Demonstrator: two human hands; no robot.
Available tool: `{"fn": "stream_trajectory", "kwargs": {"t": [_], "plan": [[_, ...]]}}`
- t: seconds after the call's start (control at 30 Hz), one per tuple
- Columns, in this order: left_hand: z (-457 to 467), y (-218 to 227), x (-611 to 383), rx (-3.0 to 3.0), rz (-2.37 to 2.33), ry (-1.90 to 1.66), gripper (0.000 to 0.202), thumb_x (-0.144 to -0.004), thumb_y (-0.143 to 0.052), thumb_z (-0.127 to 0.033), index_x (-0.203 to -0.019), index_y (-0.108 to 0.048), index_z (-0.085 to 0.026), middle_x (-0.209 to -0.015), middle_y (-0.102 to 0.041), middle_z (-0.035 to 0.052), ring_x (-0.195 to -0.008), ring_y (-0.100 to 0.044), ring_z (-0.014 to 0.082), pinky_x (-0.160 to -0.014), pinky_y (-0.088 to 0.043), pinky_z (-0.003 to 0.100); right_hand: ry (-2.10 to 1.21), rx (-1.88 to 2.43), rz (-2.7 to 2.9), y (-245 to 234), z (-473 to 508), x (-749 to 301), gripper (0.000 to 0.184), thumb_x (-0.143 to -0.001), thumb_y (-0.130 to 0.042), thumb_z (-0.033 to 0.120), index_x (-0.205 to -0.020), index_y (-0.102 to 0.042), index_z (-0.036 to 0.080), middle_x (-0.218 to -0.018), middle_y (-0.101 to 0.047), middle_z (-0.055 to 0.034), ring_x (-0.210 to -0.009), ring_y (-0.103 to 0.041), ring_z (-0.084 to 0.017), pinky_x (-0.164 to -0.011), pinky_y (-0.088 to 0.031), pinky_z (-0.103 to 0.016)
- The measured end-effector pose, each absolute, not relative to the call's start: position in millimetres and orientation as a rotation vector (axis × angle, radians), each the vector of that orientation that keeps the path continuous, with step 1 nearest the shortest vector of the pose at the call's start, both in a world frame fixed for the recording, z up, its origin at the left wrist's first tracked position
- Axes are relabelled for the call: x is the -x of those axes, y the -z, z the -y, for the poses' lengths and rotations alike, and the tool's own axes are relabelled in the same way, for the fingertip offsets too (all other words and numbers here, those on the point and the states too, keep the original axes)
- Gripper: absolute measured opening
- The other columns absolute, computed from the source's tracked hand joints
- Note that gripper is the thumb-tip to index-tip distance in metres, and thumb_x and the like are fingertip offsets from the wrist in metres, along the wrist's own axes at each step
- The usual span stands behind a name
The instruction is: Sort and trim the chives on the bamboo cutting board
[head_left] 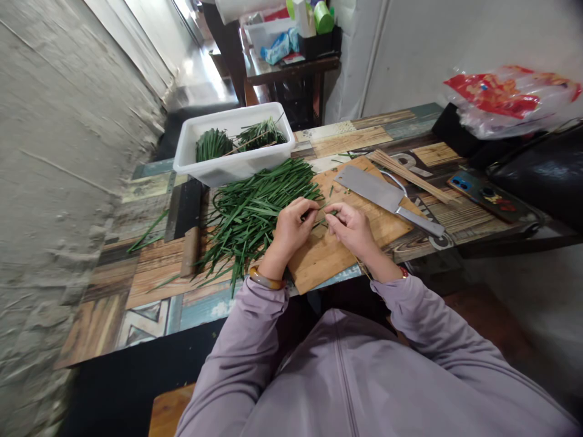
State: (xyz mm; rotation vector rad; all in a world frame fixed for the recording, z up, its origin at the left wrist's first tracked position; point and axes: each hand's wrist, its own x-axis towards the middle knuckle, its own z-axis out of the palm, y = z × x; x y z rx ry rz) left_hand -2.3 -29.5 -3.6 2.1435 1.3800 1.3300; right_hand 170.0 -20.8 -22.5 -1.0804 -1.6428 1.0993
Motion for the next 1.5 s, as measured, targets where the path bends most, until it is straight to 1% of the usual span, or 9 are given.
{"fn": "stream_trajectory", "kwargs": {"t": [0.1, 0.27, 0.33, 0.43, 0.67, 0.9, 1.1, 1.37, 1.5], "plan": [[29.5, 3.9, 2.5, -2.149, -1.351, -1.342, 0.013, -0.091, -0.058, -0.013, -0.083, -0.067, -0.017, -0.078, -0.064, 0.0014, -0.075, -0.059, 0.0128, -0.070, -0.045, 0.023, -1.094, 1.097, 1.622, 22.7, 20.6, -169.3, 0.029, -0.088, -0.061, 0.037, -0.111, -0.063, 0.019, -0.057, -0.062, 0.0043, -0.052, -0.057, -0.014, -0.052, -0.042, -0.025], [29.7, 3.9, 3.3, -2.141, -1.362, -1.310, 0.014, -0.091, -0.057, -0.013, -0.084, -0.069, -0.017, -0.078, -0.063, 0.0015, -0.075, -0.059, 0.0131, -0.070, -0.045, 0.024, -1.096, 1.112, 1.621, 16.2, 24.1, -169.0, 0.051, -0.089, -0.060, 0.034, -0.137, -0.054, 0.020, -0.057, -0.062, 0.0055, -0.050, -0.055, -0.014, -0.054, -0.045, -0.028], [30.0, 4.1, 3.5, -2.130, -1.365, -1.296, 0.014, -0.091, -0.057, -0.014, -0.085, -0.070, -0.017, -0.079, -0.064, 0.0022, -0.076, -0.060, 0.0134, -0.071, -0.046, 0.024, -1.100, 1.102, 1.634, 13.7, 25.7, -169.5, 0.054, -0.089, -0.060, 0.033, -0.141, -0.052, 0.021, -0.058, -0.062, 0.0055, -0.050, -0.053, -0.014, -0.054, -0.046, -0.029], [30.4, 4.8, 3.6, -2.125, -1.351, -1.275, 0.015, -0.091, -0.057, -0.015, -0.085, -0.071, -0.018, -0.082, -0.066, 0.0031, -0.076, -0.061, 0.0133, -0.071, -0.046, 0.024, -1.105, 1.087, 1.631, 12.9, 26.5, -170.0, 0.050, -0.090, -0.059, 0.033, -0.138, -0.055, 0.022, -0.059, -0.062, 0.0053, -0.047, -0.052, -0.013, -0.053, -0.045, -0.029], [32.5, 2.9, 3.9, -2.161, -1.238, -1.160, 0.018, -0.092, -0.054, -0.015, -0.088, -0.072, -0.016, -0.084, -0.068, 0.0048, -0.078, -0.063, 0.0144, -0.074, -0.049, 0.026, -1.134, 1.025, 1.588, 20.0, 22.5, -170.2, 0.029, -0.090, -0.060, 0.039, -0.113, -0.060, 0.020, -0.059, -0.060, 0.0071, -0.044, -0.049, -0.009, -0.050, -0.040, -0.024], [35.0, 1.0, 2.3, -2.134, -1.222, -1.074, 0.022, -0.093, -0.057, -0.019, -0.110, -0.072, -0.017, -0.107, -0.075, 0.0079, -0.098, -0.069, 0.0185, -0.089, -0.052, 0.029, -1.176, 0.978, 1.582, 20.4, 23.6, -171.2, 0.039, -0.095, -0.053, 0.054, -0.112, -0.058, 0.019, -0.064, -0.062, 0.0054, -0.048, -0.053, -0.009, -0.052, -0.042, -0.023], [35.3, 1.2, 2.8, -2.105, -1.324, -1.111, 0.016, -0.093, -0.057, -0.018, -0.095, -0.073, -0.015, -0.087, -0.074, 0.0047, -0.080, -0.067, 0.0158, -0.077, -0.050, 0.026, -1.235, 0.942, 1.545, 17.2, 25.7, -171.8, 0.048, -0.099, -0.041, 0.062, -0.113, -0.058, 0.019, -0.066, -0.063, 0.0033, -0.051, -0.058, -0.010, -0.053, -0.044, -0.024], [37.6, -1.1, 3.3, -2.146, -1.336, -1.065, 0.017, -0.093, -0.056, -0.017, -0.081, -0.069, -0.016, -0.076, -0.066, 0.0019, -0.073, -0.060, 0.0139, -0.070, -0.046, 0.025, -1.181, 1.039, 1.524, 30.5, 20.6, -167.5, 0.039, -0.091, -0.058, 0.057, -0.102, -0.060, 0.020, -0.063, -0.064, 0.0043, -0.047, -0.056, -0.010, -0.050, -0.045, -0.022], [38.0, 1.5, 3.6, -2.159, -1.304, -1.039, 0.018, -0.094, -0.055, -0.017, -0.082, -0.069, -0.016, -0.078, -0.067, 0.0025, -0.074, -0.060, 0.0144, -0.071, -0.046, 0.026, -1.190, 1.029, 1.509, 32.0, 21.1, -166.2, 0.033, -0.089, -0.062, 0.053, -0.098, -0.061, 0.020, -0.063, -0.064, 0.0036, -0.049, -0.058, -0.011, -0.049, -0.045, -0.023]]}}
